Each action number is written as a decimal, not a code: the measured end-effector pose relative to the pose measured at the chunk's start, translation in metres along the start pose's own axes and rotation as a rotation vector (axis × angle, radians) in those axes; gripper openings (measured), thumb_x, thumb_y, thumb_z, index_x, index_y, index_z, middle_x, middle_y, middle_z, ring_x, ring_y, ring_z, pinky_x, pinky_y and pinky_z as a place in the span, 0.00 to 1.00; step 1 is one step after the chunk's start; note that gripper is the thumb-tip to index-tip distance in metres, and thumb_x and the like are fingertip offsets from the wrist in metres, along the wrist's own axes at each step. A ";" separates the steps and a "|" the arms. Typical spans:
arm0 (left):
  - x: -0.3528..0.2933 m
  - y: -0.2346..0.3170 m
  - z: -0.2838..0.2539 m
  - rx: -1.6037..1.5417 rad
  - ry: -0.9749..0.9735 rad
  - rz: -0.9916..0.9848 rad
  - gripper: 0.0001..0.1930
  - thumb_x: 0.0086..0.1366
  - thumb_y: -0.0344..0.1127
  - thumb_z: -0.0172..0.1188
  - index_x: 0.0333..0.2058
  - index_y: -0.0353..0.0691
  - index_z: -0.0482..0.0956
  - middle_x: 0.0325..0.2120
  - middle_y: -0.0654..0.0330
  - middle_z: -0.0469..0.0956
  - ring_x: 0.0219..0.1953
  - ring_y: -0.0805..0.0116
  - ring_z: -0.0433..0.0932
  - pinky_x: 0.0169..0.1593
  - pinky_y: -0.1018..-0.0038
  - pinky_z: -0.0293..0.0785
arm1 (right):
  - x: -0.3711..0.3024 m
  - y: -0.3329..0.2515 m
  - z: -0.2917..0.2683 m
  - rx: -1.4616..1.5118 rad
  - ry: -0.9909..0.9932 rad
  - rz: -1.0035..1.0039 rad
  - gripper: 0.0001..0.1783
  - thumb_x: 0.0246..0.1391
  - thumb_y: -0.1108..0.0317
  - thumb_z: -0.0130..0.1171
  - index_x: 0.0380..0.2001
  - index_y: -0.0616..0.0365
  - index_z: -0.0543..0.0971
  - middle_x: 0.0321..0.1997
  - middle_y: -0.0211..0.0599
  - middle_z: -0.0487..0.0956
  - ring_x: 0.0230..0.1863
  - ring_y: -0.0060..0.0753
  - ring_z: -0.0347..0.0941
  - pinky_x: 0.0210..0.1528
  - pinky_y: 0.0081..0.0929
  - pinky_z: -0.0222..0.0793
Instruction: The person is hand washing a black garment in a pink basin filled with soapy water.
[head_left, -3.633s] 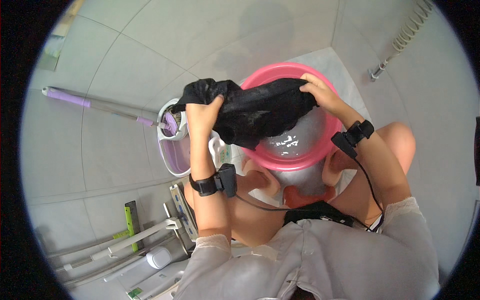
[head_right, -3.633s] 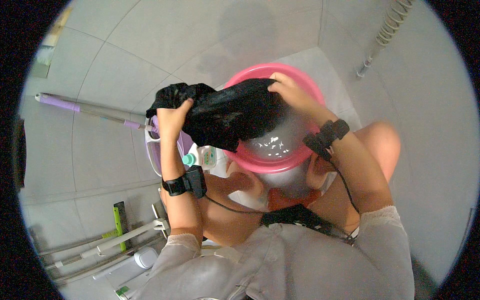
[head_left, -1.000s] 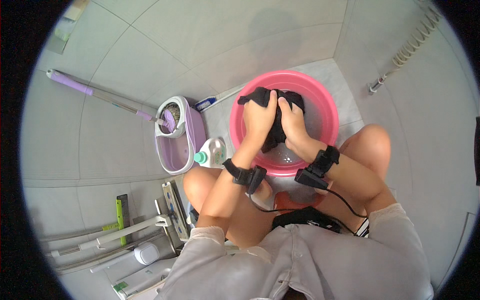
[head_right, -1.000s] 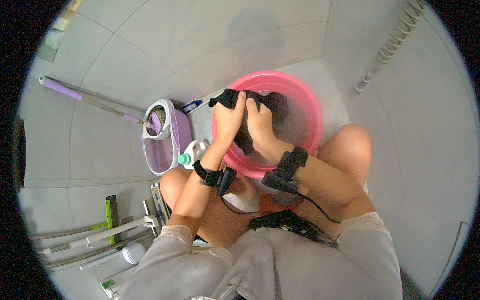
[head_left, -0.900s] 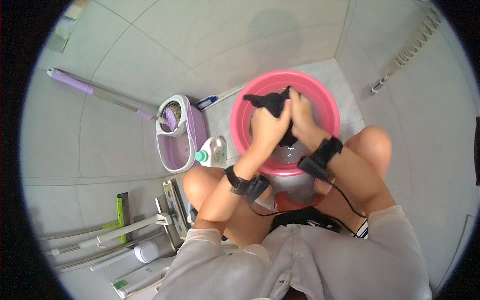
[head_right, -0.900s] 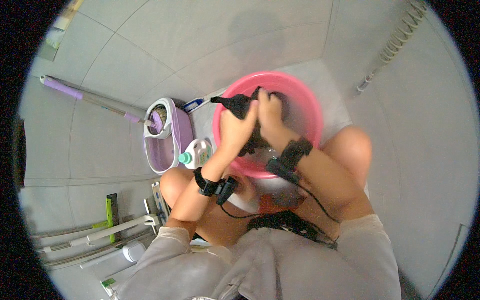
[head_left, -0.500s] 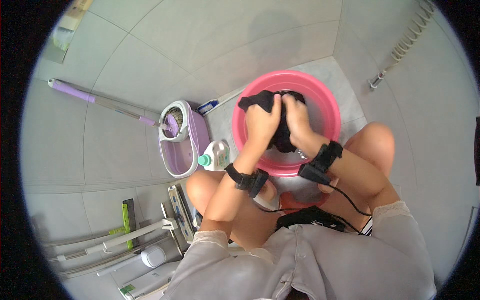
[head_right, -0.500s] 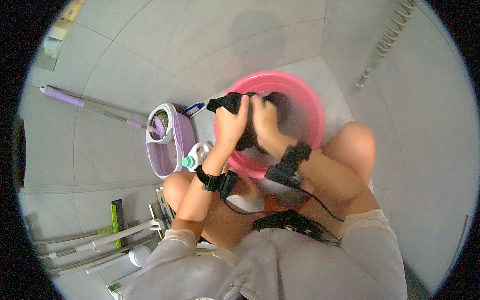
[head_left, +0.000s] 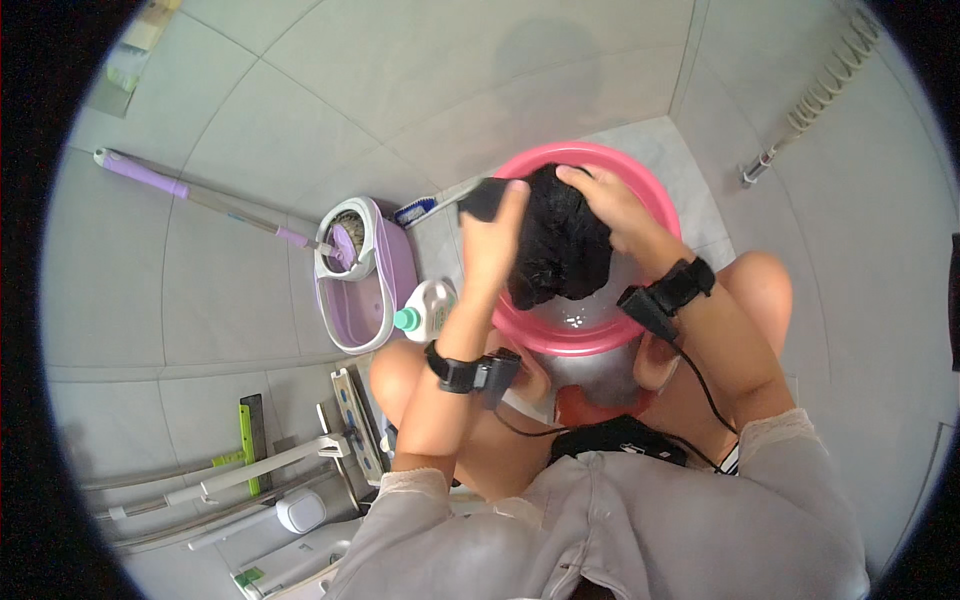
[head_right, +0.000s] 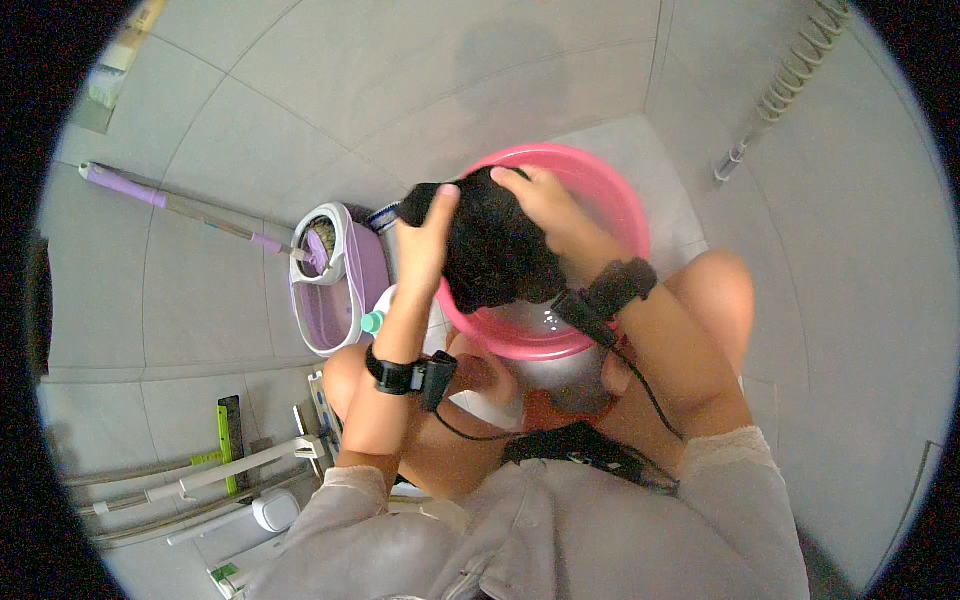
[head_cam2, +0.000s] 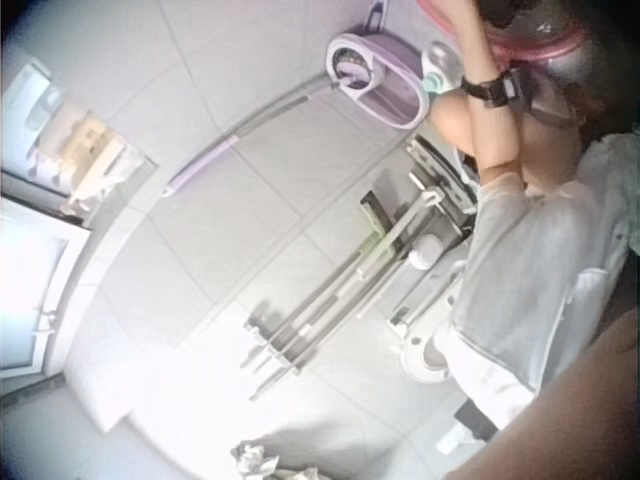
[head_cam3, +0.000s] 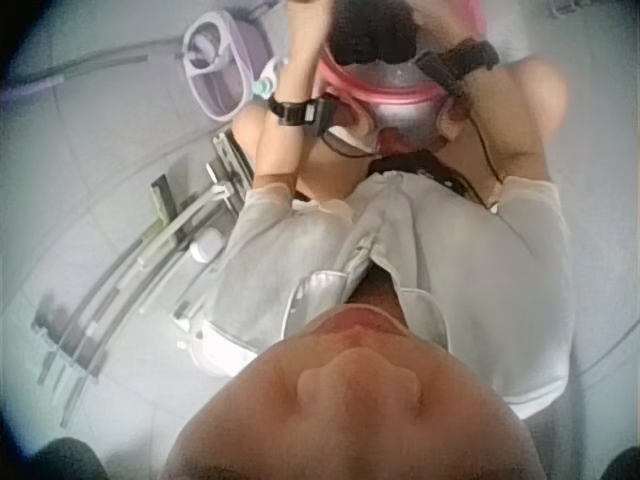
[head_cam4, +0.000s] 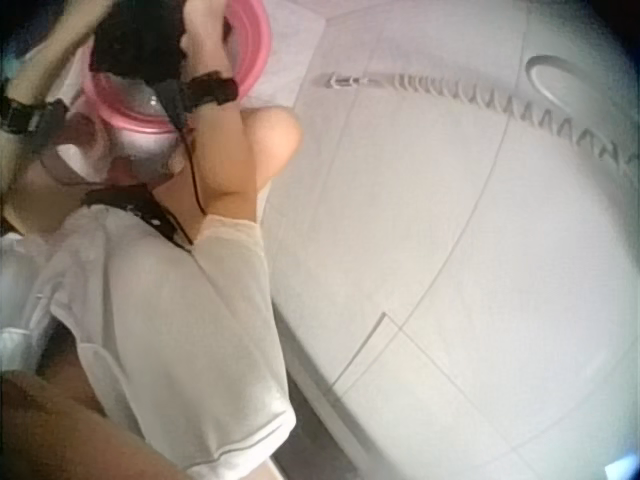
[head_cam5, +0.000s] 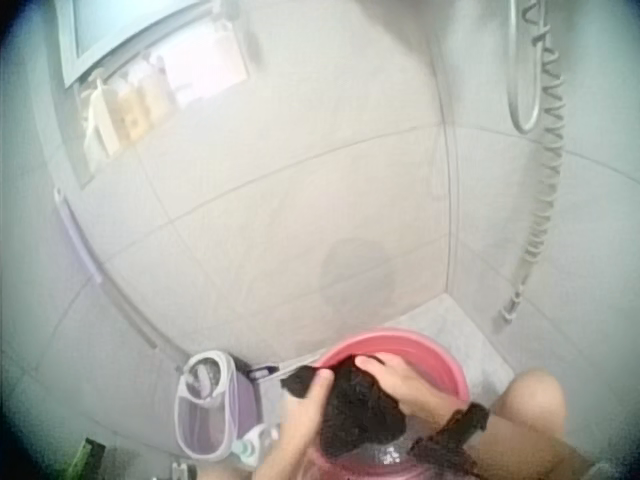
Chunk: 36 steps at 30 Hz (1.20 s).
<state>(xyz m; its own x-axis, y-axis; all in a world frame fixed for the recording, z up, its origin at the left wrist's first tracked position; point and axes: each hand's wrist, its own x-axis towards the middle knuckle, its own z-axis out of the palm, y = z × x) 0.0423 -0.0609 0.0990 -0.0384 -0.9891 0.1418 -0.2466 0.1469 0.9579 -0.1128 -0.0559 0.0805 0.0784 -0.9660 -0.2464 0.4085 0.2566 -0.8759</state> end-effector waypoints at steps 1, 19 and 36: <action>0.003 0.003 -0.007 -0.378 0.025 -0.165 0.13 0.54 0.38 0.56 0.29 0.31 0.73 0.26 0.59 0.74 0.30 0.69 0.73 0.33 0.73 0.69 | -0.001 -0.013 -0.002 -0.067 -0.010 -0.029 0.15 0.48 0.62 0.53 0.34 0.62 0.72 0.31 0.33 0.75 0.32 0.22 0.70 0.35 0.21 0.66; 0.006 -0.004 -0.037 -0.836 -0.191 -0.538 0.18 0.49 0.37 0.53 0.38 0.34 0.69 0.34 0.55 0.74 0.35 0.62 0.73 0.40 0.70 0.71 | 0.002 -0.006 -0.019 0.083 -0.003 -0.329 0.12 0.45 0.72 0.48 0.36 0.63 0.69 0.35 0.34 0.72 0.38 0.23 0.66 0.44 0.19 0.59; -0.026 0.016 0.043 -0.814 -0.045 -0.359 0.13 0.57 0.32 0.52 0.41 0.37 0.67 0.34 0.62 0.71 0.35 0.73 0.72 0.37 0.76 0.69 | 0.000 0.010 0.017 -0.210 0.264 -0.461 0.18 0.52 0.69 0.42 0.46 0.62 0.65 0.50 0.52 0.67 0.54 0.45 0.61 0.53 0.30 0.56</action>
<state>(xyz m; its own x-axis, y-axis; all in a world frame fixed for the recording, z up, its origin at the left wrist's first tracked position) -0.0025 -0.0324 0.0997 -0.1332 -0.9718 -0.1947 0.5130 -0.2358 0.8254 -0.0930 -0.0535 0.0789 -0.3061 -0.9457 0.1093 0.1552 -0.1629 -0.9744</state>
